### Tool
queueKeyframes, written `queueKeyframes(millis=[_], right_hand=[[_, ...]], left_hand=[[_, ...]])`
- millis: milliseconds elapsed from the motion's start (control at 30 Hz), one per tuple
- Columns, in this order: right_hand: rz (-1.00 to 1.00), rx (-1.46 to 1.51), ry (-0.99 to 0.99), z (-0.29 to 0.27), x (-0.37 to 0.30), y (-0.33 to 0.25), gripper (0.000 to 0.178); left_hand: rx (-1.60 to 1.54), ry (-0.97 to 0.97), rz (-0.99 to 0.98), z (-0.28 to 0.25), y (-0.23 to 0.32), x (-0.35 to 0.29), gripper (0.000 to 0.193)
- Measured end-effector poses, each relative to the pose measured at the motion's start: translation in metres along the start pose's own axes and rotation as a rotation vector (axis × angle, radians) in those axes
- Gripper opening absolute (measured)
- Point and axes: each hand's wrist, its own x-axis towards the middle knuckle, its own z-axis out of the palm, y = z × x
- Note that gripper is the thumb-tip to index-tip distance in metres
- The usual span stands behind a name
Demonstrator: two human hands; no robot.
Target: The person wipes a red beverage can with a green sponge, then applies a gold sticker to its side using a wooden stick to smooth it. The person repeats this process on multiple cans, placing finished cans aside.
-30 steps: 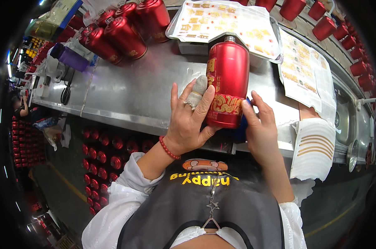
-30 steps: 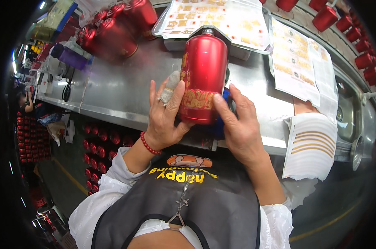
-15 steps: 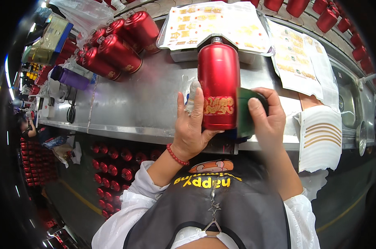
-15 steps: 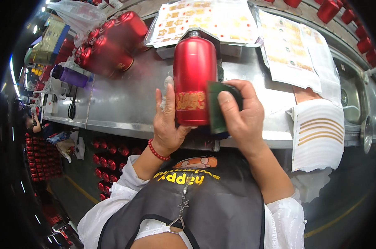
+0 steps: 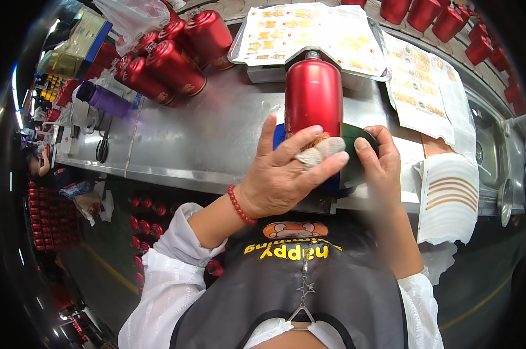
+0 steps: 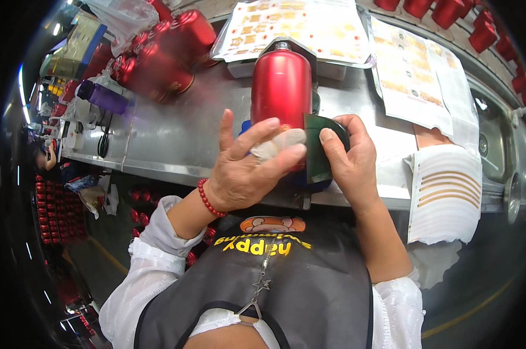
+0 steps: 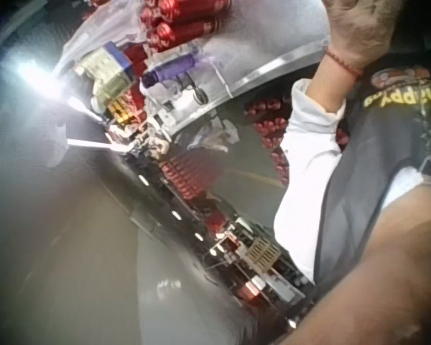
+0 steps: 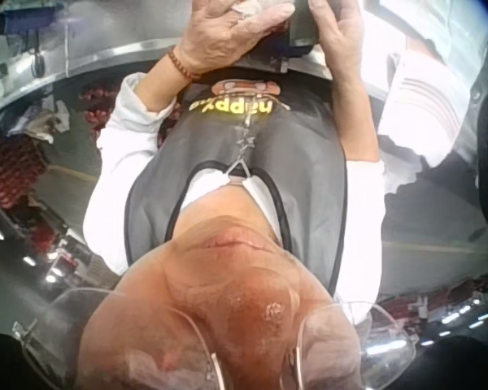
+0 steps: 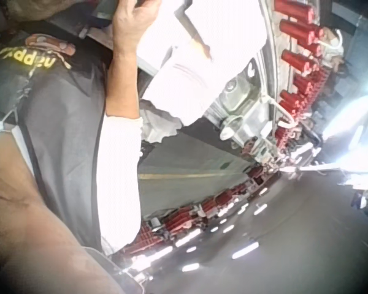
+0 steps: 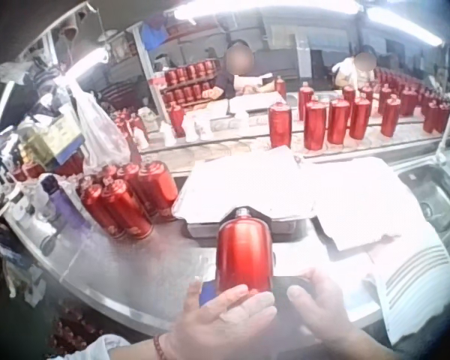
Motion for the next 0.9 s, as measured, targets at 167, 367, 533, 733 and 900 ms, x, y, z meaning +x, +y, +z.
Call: queueKeyframes(millis=[167, 367, 533, 733, 900], right_hand=[[0.086, 0.160, -0.195, 0.009, 0.002, -0.022, 0.020], [-0.156, -0.220, 0.076, -0.012, 0.016, -0.013, 0.016], [-0.903, -0.784, -0.220, 0.019, -0.006, -0.045, 0.033], [-0.149, -0.340, 0.040, 0.008, 0.004, -0.023, 0.017], [-0.308, -0.250, -0.017, 0.035, -0.010, -0.023, 0.020]], left_hand=[[-0.304, 0.097, -0.494, 0.025, -0.012, -0.033, 0.096], [0.033, -0.015, -0.298, -0.003, -0.007, -0.012, 0.102], [-0.133, 0.060, -0.424, 0.017, -0.009, -0.022, 0.120], [-0.166, 0.015, -0.420, 0.015, -0.006, -0.020, 0.119], [-0.210, 0.007, -0.455, 0.022, -0.011, -0.027, 0.119]])
